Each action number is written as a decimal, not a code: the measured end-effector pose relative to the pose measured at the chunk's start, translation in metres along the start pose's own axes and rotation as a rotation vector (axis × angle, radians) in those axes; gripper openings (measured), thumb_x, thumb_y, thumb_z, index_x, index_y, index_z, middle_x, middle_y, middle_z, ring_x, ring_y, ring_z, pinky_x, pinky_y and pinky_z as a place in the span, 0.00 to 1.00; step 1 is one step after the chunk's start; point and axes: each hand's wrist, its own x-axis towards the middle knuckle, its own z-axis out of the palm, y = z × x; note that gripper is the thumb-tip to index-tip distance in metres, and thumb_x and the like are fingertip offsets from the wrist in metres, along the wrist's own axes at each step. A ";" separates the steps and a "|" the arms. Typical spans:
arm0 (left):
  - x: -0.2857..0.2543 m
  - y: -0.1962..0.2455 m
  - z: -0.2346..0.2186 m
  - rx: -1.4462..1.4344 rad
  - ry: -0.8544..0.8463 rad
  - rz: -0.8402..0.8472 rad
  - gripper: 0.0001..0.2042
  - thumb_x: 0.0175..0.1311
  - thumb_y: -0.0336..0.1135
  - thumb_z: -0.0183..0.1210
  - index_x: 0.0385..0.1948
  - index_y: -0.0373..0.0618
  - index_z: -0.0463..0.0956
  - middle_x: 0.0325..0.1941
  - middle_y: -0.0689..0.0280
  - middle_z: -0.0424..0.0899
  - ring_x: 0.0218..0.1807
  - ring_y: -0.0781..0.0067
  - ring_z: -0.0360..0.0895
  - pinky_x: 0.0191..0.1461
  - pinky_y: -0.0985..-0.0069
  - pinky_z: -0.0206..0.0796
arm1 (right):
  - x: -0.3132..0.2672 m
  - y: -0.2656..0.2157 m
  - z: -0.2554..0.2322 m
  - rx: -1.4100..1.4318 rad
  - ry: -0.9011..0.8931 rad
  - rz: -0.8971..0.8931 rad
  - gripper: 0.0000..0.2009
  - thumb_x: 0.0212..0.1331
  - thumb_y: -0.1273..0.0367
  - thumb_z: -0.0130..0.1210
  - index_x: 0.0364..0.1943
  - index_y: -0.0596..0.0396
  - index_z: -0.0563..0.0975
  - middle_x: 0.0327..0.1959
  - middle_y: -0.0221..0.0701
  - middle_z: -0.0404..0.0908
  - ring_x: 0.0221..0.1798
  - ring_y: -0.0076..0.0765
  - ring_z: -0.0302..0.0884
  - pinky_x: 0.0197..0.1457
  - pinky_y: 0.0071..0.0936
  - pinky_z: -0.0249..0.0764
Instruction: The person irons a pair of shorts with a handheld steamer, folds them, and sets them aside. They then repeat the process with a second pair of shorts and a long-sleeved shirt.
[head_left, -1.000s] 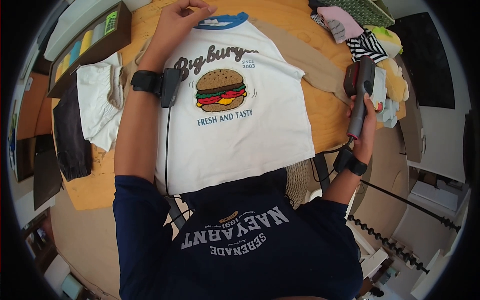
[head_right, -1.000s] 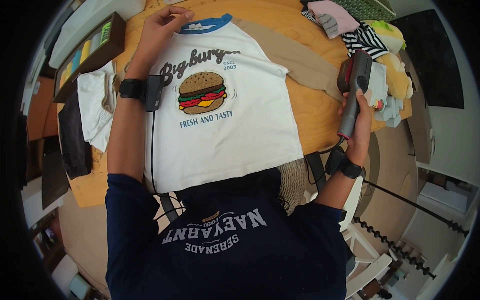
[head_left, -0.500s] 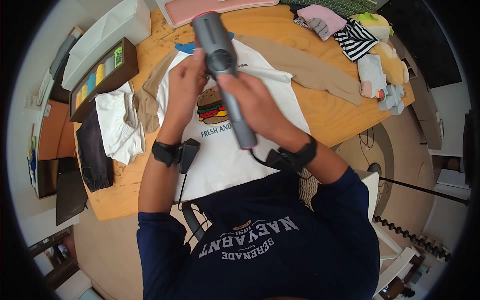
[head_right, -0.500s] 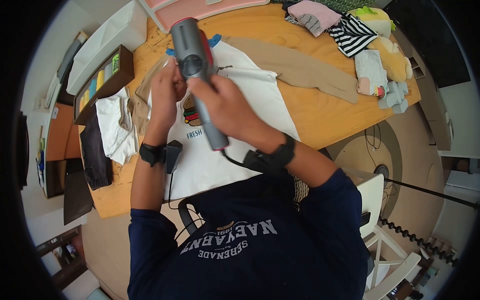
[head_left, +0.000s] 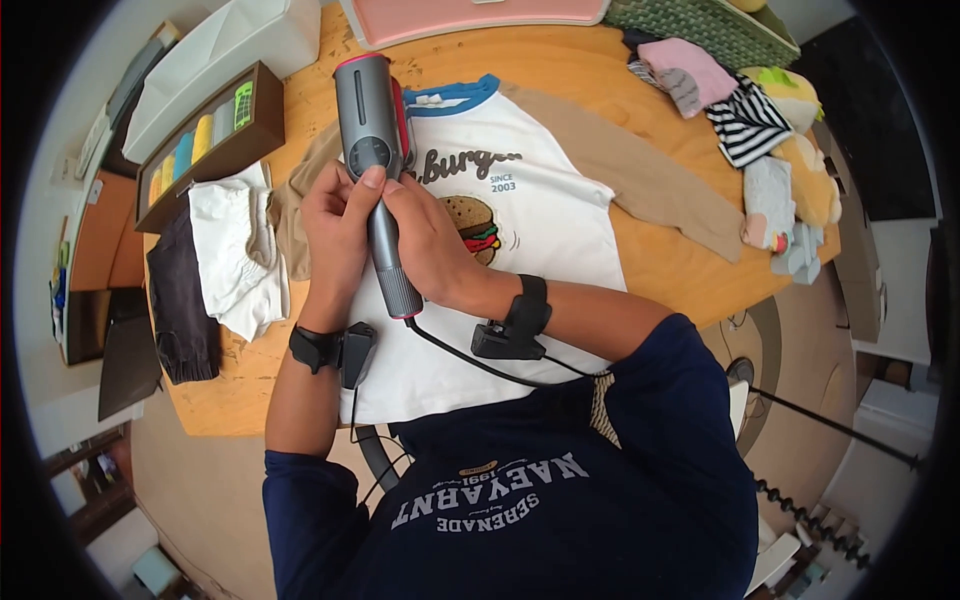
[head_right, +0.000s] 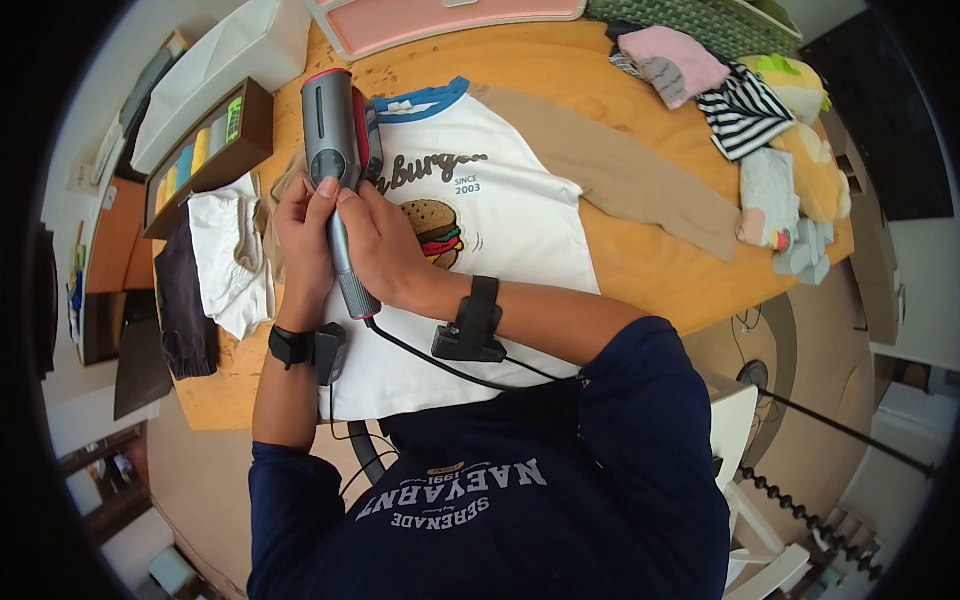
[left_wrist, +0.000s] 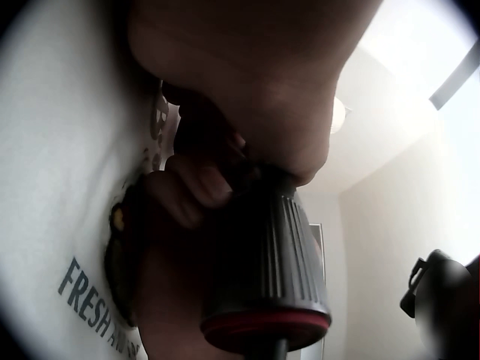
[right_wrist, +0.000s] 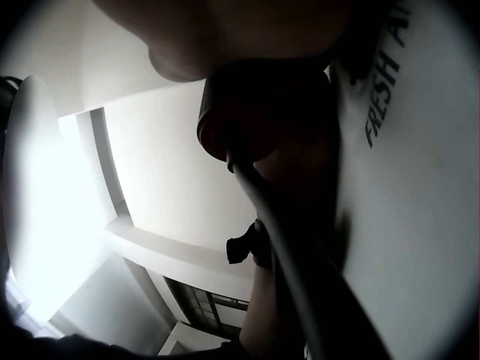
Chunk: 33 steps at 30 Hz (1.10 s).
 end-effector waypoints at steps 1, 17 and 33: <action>-0.001 0.000 -0.001 0.010 0.017 -0.014 0.17 0.69 0.39 0.66 0.23 0.48 0.68 0.19 0.79 0.69 0.23 0.93 0.60 0.25 0.86 0.50 | 0.001 0.003 -0.001 0.008 -0.014 0.018 0.22 0.75 0.55 0.39 0.39 0.63 0.72 0.29 0.47 0.77 0.34 0.48 0.76 0.42 0.40 0.70; -0.004 0.005 -0.003 0.016 -0.047 -0.057 0.13 0.72 0.38 0.61 0.28 0.46 0.69 0.21 0.79 0.69 0.23 0.93 0.58 0.26 0.87 0.46 | 0.015 0.002 -0.025 0.063 -0.155 0.056 0.21 0.70 0.59 0.51 0.30 0.68 0.75 0.19 0.33 0.74 0.25 0.20 0.69 0.27 0.29 0.66; -0.004 0.005 -0.006 -0.043 -0.019 -0.159 0.09 0.69 0.34 0.56 0.27 0.47 0.69 0.21 0.80 0.65 0.22 0.92 0.54 0.25 0.86 0.43 | 0.017 -0.007 -0.023 0.051 -0.123 0.120 0.21 0.64 0.59 0.56 0.25 0.69 0.77 0.15 0.32 0.75 0.20 0.20 0.69 0.23 0.27 0.65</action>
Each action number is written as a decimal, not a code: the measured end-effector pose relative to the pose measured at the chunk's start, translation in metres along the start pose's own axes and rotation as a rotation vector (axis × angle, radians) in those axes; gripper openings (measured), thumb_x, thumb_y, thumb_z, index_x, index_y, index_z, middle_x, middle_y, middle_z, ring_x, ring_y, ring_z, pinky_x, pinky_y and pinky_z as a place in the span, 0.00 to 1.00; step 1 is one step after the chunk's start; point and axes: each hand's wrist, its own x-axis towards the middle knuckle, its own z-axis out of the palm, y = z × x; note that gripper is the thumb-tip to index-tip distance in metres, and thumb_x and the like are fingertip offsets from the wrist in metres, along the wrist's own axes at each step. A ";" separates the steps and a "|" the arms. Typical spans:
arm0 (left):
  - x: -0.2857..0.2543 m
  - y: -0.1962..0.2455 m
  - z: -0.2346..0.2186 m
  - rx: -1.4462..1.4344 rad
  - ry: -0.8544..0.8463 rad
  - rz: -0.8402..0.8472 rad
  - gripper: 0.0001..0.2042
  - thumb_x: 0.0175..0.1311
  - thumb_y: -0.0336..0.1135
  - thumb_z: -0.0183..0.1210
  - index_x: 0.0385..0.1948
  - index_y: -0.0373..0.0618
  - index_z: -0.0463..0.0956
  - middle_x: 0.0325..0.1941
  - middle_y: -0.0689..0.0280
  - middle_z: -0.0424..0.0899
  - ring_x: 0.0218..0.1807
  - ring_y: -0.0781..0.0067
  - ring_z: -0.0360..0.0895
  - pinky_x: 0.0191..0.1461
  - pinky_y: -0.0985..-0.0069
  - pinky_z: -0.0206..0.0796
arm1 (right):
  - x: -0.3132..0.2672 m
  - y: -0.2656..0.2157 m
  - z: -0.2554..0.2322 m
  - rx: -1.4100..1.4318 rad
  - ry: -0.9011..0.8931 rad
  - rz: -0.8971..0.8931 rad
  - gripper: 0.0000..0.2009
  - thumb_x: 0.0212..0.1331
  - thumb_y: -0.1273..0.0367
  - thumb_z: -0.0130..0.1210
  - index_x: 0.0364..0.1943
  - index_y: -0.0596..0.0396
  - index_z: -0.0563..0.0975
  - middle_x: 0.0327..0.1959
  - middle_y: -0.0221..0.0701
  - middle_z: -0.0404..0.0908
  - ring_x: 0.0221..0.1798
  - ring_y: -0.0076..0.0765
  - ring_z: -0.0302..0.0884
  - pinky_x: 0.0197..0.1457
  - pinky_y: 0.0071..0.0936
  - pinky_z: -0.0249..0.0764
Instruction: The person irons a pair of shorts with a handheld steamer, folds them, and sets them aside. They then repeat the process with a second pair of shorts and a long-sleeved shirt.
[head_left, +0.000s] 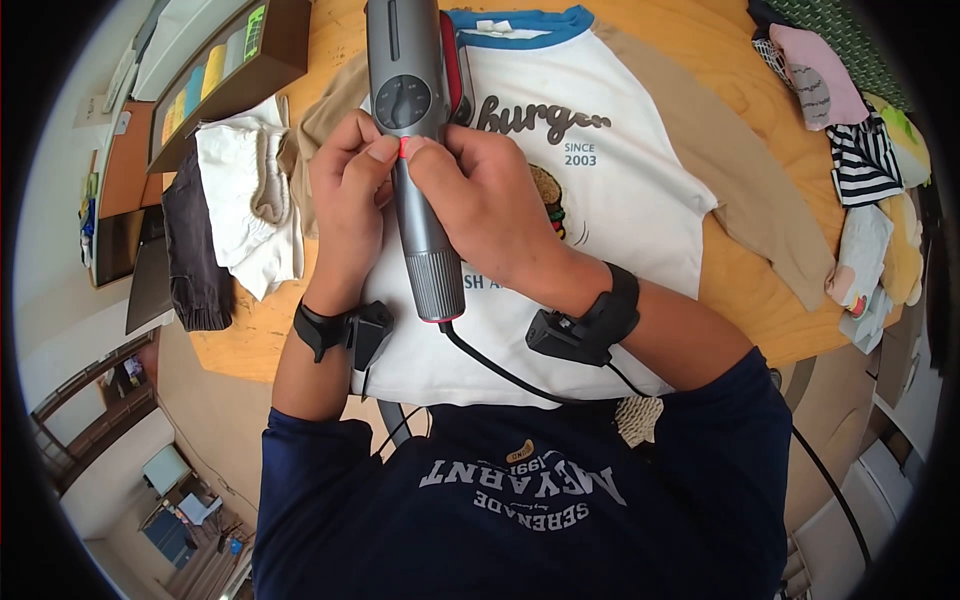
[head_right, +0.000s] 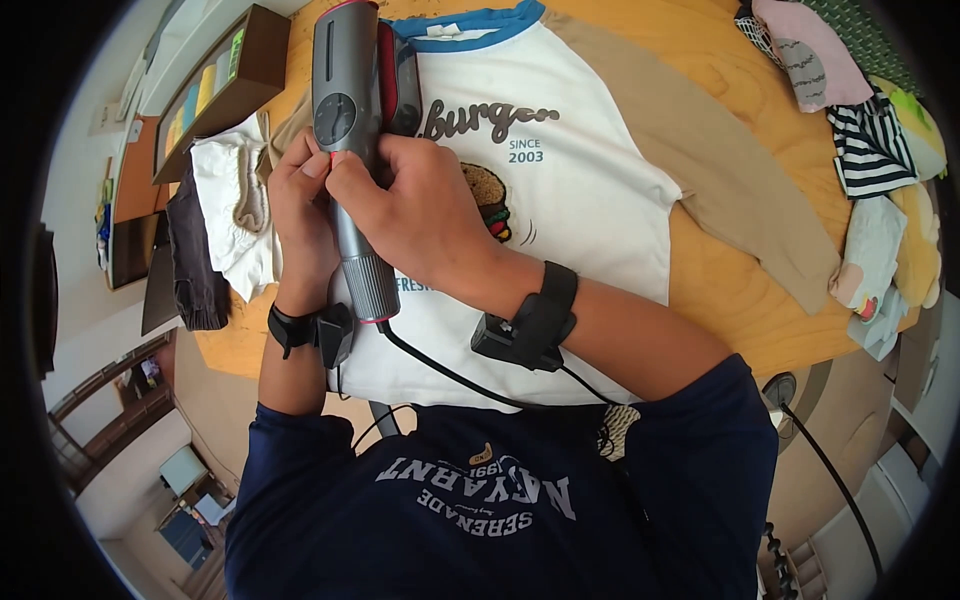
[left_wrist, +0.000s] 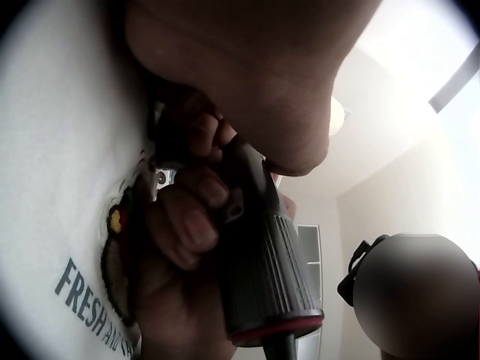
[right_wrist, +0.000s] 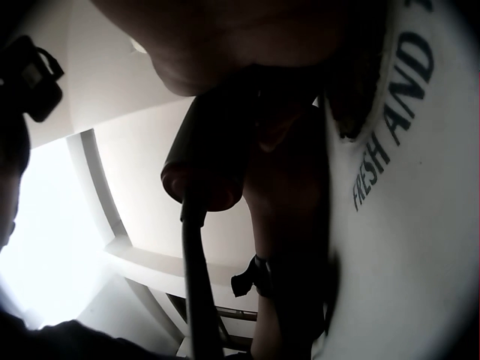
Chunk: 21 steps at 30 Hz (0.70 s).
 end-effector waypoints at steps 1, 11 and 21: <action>0.000 0.000 0.000 0.028 0.014 0.003 0.09 0.69 0.35 0.56 0.27 0.47 0.69 0.21 0.80 0.65 0.22 0.92 0.54 0.25 0.86 0.44 | 0.000 0.000 0.000 -0.003 0.000 -0.001 0.21 0.64 0.59 0.56 0.25 0.69 0.77 0.15 0.32 0.75 0.20 0.20 0.69 0.23 0.27 0.65; -0.002 0.007 0.001 0.055 -0.027 0.020 0.10 0.69 0.36 0.59 0.27 0.46 0.70 0.22 0.80 0.66 0.24 0.91 0.56 0.27 0.85 0.46 | 0.000 0.003 0.004 0.042 0.028 -0.016 0.21 0.66 0.60 0.55 0.24 0.67 0.75 0.15 0.26 0.72 0.20 0.17 0.65 0.23 0.26 0.62; 0.000 0.005 -0.002 0.020 -0.064 0.023 0.09 0.67 0.35 0.59 0.27 0.45 0.71 0.22 0.78 0.69 0.23 0.91 0.59 0.27 0.86 0.49 | -0.002 -0.002 0.001 0.024 -0.010 -0.029 0.20 0.69 0.60 0.52 0.27 0.66 0.76 0.17 0.24 0.72 0.22 0.16 0.65 0.24 0.24 0.63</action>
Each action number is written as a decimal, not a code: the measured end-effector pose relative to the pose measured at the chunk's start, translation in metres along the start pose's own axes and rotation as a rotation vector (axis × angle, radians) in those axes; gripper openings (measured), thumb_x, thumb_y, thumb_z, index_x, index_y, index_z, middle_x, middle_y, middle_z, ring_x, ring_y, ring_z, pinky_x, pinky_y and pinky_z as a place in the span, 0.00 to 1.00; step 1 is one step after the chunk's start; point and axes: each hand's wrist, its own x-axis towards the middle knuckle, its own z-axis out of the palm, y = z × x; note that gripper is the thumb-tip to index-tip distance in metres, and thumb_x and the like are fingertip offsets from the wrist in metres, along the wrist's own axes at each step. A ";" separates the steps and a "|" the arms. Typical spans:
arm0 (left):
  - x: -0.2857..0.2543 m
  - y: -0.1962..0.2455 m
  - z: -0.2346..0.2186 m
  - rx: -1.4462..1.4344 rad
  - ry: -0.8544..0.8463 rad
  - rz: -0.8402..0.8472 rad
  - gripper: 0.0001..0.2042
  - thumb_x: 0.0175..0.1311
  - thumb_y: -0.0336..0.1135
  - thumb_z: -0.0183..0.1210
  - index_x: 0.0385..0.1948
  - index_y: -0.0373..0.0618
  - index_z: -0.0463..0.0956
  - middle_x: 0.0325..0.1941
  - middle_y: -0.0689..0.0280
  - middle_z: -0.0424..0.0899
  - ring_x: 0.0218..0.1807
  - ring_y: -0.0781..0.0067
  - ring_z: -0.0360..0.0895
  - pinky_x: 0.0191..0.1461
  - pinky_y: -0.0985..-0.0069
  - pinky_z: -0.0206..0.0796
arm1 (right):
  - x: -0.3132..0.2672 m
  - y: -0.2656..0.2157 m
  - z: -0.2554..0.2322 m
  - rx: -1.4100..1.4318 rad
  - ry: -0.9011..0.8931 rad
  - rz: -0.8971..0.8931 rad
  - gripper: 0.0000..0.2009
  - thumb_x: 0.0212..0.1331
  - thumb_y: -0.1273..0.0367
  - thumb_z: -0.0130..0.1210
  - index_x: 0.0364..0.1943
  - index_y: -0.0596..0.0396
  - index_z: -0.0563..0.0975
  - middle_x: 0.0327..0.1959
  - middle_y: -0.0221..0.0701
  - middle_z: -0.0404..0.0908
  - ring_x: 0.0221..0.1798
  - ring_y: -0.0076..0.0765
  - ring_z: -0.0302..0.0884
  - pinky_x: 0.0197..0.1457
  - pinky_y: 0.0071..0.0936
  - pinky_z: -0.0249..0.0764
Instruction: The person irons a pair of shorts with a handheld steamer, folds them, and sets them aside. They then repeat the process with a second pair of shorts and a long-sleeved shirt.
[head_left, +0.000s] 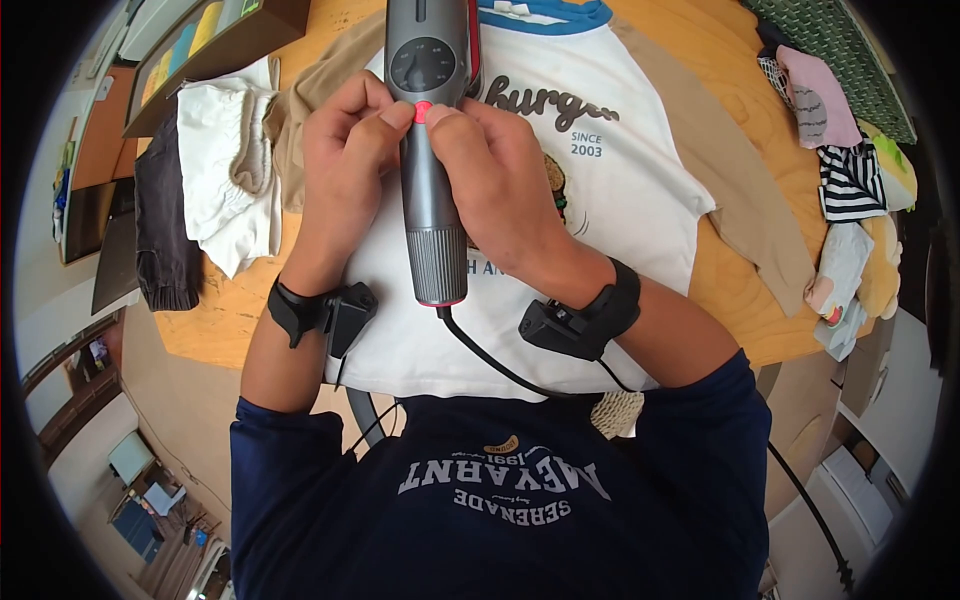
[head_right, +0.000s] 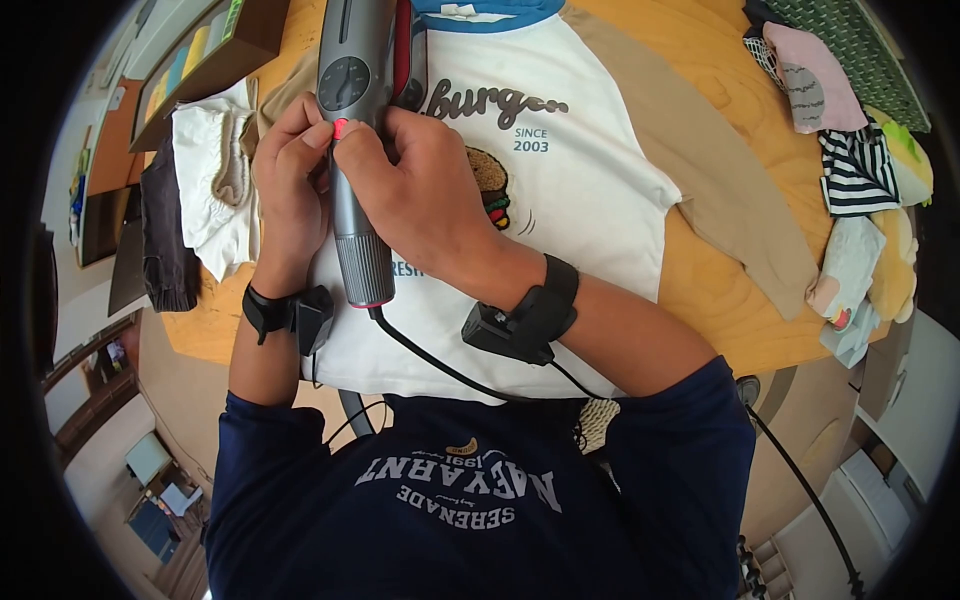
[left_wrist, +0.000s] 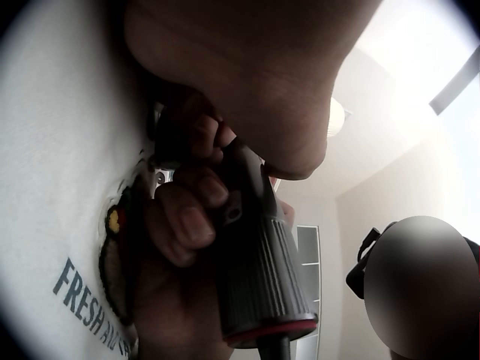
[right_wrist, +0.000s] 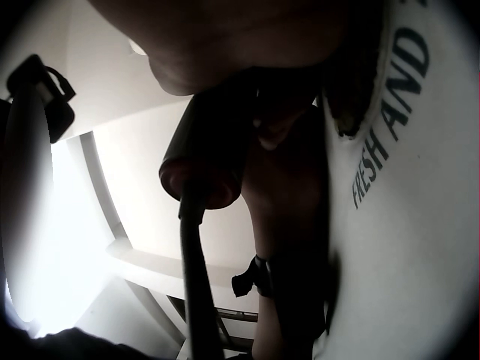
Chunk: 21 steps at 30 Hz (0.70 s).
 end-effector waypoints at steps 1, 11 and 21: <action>0.000 0.000 0.000 0.010 0.004 -0.004 0.09 0.67 0.35 0.59 0.27 0.45 0.71 0.22 0.78 0.69 0.23 0.91 0.59 0.27 0.86 0.49 | 0.000 0.000 0.000 -0.003 -0.002 0.000 0.20 0.69 0.60 0.52 0.27 0.66 0.76 0.17 0.24 0.72 0.22 0.16 0.65 0.24 0.24 0.63; 0.000 0.000 -0.001 0.037 0.000 0.017 0.09 0.67 0.35 0.58 0.27 0.46 0.71 0.23 0.78 0.70 0.24 0.91 0.62 0.28 0.86 0.51 | 0.001 -0.001 0.000 0.009 -0.005 0.034 0.19 0.68 0.60 0.52 0.28 0.65 0.77 0.19 0.23 0.73 0.22 0.15 0.65 0.24 0.23 0.62; 0.001 -0.001 -0.003 0.026 -0.027 0.015 0.09 0.68 0.36 0.59 0.28 0.45 0.72 0.24 0.77 0.72 0.25 0.91 0.64 0.28 0.86 0.52 | 0.001 0.002 0.001 0.048 -0.018 0.030 0.19 0.69 0.60 0.52 0.28 0.64 0.76 0.19 0.22 0.71 0.23 0.14 0.63 0.25 0.23 0.61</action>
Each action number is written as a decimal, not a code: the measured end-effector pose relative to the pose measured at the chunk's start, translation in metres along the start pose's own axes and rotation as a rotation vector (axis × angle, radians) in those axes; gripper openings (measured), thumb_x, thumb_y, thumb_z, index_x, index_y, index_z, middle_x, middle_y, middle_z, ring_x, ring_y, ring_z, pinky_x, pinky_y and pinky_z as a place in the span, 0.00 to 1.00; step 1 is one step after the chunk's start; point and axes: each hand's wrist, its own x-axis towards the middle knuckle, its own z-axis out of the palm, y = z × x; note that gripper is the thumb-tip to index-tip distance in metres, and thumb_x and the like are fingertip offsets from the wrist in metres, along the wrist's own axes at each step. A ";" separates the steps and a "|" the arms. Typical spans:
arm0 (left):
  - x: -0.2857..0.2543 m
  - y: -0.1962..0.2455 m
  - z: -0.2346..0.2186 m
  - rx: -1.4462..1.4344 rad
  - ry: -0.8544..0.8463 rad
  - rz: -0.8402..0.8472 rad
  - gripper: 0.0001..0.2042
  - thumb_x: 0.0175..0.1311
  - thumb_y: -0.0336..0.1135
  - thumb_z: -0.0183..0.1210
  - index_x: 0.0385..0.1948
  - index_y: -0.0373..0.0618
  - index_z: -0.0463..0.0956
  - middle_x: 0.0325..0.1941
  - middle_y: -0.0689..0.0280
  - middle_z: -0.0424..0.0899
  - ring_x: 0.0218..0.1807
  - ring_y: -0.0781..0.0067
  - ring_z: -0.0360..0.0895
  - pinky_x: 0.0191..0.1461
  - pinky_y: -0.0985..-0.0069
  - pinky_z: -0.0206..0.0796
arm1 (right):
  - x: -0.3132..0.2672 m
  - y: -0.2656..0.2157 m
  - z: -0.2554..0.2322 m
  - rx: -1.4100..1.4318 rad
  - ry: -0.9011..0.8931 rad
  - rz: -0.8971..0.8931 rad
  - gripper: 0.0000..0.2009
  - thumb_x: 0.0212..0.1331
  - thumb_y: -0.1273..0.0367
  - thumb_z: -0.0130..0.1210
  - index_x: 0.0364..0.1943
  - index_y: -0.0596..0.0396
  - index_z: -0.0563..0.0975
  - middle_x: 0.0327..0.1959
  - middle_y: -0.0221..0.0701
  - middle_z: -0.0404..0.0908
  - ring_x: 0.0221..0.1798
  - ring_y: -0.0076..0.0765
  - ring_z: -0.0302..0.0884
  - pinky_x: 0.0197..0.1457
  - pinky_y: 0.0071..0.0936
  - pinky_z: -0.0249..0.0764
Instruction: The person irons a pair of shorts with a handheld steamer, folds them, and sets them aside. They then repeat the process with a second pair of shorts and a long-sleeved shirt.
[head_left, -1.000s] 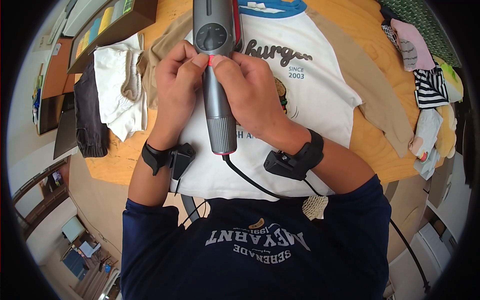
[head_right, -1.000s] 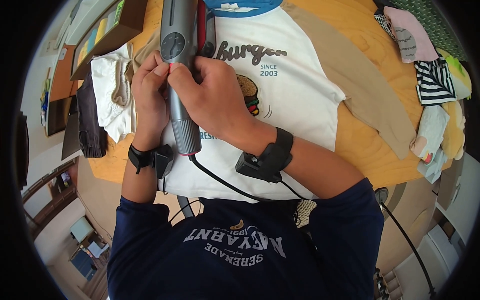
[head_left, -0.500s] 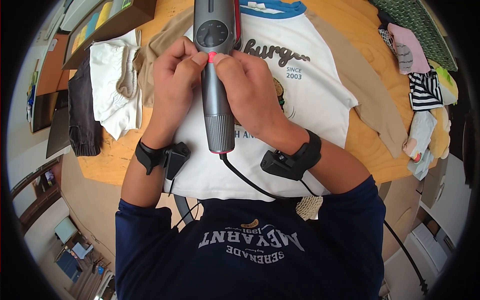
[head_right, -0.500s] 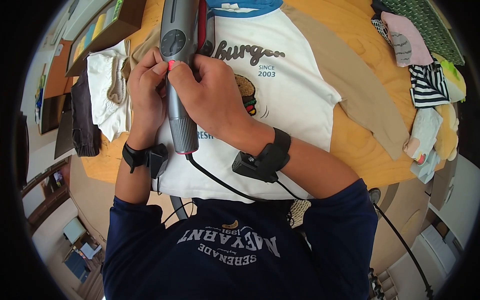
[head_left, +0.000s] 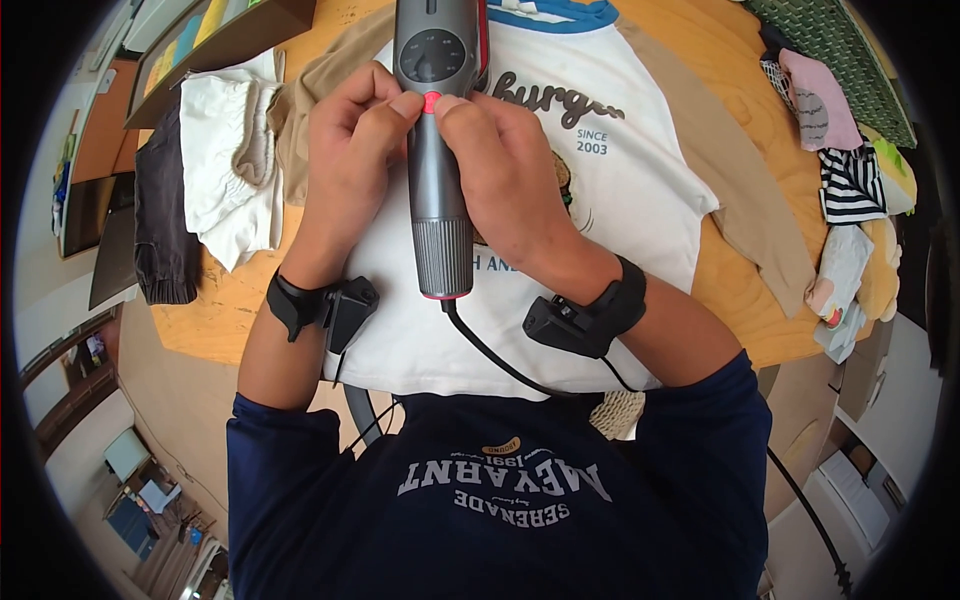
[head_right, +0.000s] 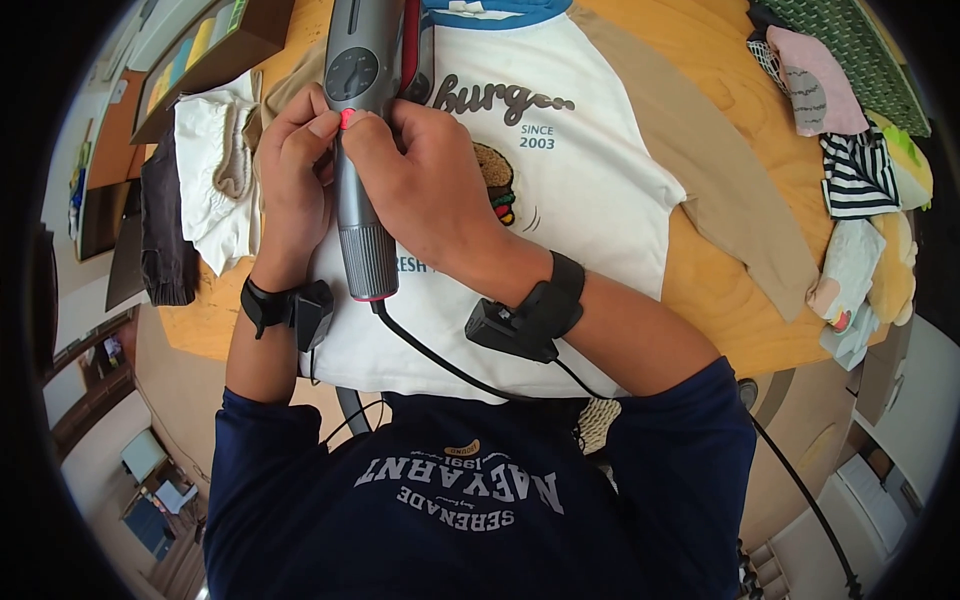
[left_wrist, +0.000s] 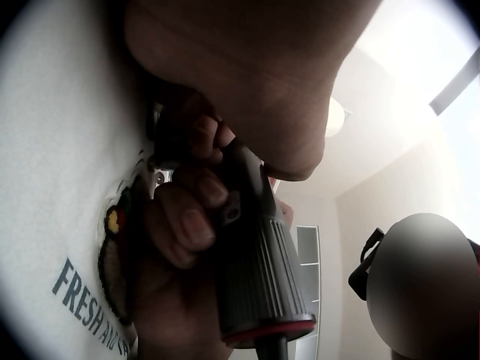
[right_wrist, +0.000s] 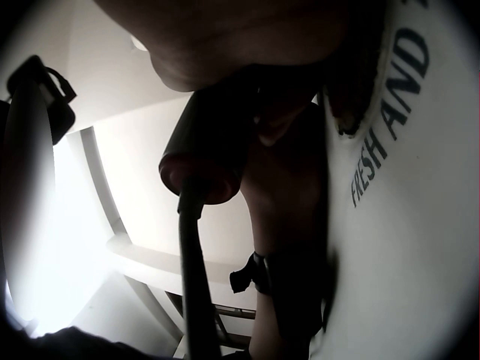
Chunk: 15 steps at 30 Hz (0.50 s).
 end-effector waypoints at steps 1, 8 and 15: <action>0.000 0.000 0.000 -0.009 -0.002 -0.002 0.09 0.68 0.37 0.59 0.28 0.45 0.72 0.24 0.77 0.72 0.25 0.91 0.64 0.28 0.86 0.52 | 0.000 0.000 0.000 -0.002 0.004 -0.001 0.19 0.69 0.60 0.52 0.28 0.64 0.76 0.19 0.22 0.71 0.23 0.14 0.63 0.25 0.23 0.61; 0.000 0.001 0.000 -0.009 -0.009 -0.028 0.10 0.69 0.37 0.59 0.29 0.45 0.73 0.24 0.77 0.73 0.25 0.90 0.66 0.28 0.86 0.53 | -0.001 -0.005 0.000 -0.010 0.018 0.019 0.19 0.69 0.60 0.50 0.26 0.62 0.75 0.19 0.22 0.71 0.23 0.14 0.63 0.25 0.22 0.62; 0.000 0.003 0.002 -0.011 -0.017 -0.012 0.10 0.69 0.37 0.60 0.29 0.45 0.73 0.25 0.75 0.75 0.25 0.88 0.69 0.29 0.86 0.56 | 0.001 -0.006 -0.002 0.014 0.007 0.068 0.19 0.69 0.60 0.50 0.24 0.61 0.74 0.18 0.22 0.71 0.21 0.15 0.62 0.23 0.22 0.61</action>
